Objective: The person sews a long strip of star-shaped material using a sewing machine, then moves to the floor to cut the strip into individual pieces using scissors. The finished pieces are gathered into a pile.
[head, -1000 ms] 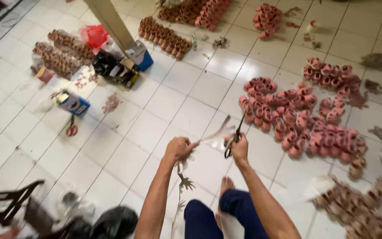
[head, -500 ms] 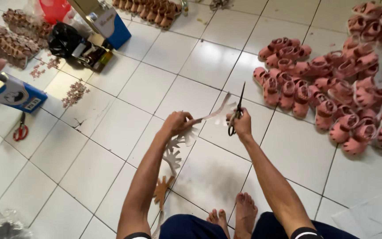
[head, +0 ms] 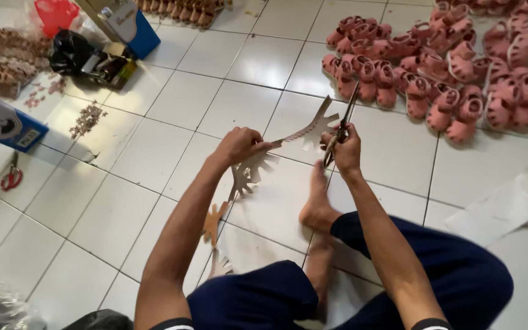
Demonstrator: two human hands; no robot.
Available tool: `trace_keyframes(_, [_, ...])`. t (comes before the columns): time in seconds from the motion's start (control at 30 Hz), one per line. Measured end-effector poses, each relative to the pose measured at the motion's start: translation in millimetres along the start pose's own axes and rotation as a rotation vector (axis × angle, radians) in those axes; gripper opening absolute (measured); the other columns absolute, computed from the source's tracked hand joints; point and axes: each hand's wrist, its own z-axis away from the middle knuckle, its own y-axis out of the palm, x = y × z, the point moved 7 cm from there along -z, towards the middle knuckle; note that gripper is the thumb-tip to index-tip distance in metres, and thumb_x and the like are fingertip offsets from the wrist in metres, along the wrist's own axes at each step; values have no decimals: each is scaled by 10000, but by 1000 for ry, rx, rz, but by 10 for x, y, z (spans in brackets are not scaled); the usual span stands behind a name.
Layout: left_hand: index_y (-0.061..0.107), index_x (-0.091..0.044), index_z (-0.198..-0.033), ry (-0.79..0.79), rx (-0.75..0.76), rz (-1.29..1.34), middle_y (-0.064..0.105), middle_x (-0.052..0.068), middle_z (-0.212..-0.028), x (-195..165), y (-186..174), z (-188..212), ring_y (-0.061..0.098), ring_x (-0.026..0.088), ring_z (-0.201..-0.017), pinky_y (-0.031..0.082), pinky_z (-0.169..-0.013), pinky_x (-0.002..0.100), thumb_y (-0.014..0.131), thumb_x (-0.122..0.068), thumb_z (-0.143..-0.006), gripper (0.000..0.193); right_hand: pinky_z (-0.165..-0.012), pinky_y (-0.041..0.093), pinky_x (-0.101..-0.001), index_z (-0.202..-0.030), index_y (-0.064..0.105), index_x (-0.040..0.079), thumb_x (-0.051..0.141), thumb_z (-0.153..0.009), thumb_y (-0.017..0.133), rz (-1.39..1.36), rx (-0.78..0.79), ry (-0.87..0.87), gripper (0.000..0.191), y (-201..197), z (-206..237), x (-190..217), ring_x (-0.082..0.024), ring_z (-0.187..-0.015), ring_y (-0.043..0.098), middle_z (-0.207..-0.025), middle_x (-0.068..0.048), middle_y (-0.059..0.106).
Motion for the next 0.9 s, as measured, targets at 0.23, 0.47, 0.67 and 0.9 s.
trace_keyframes(0.23, [812,-111,-976,52,-14,-17,784,104,-857,-112,458,379,746,279,-750,595,-739,415,695,-375,-916,295,-644,621,-303,-1106,511,81,46,-930,748,-81,-126,48,297,-400,681,-242,-180,-741,718,-864,-78,679])
trace_keyframes(0.47, [773,-63,-1004,-70,-37,157,756,168,-868,523,1826,552,736,335,-795,575,-774,439,665,-263,-952,233,-616,504,-367,-1254,617,59,375,-991,700,879,-191,35,420,-633,1617,-970,-202,-655,606,-774,-101,660])
trace_keyframes(0.67, [780,-41,-1044,-84,-144,478,769,172,-893,1002,2169,772,735,311,-797,566,-738,405,675,-231,-939,242,-490,471,-302,-1076,688,-5,623,-991,434,395,417,777,683,-158,2392,-1883,-152,-527,555,-670,-47,616])
trace_keyframes(0.9, [779,-24,-1090,-84,-29,585,791,158,-946,989,2073,866,771,255,-857,591,-773,350,693,-261,-939,293,-500,444,-278,-995,675,34,585,-1000,502,370,380,465,578,128,2125,-1678,-108,-548,530,-663,-28,574])
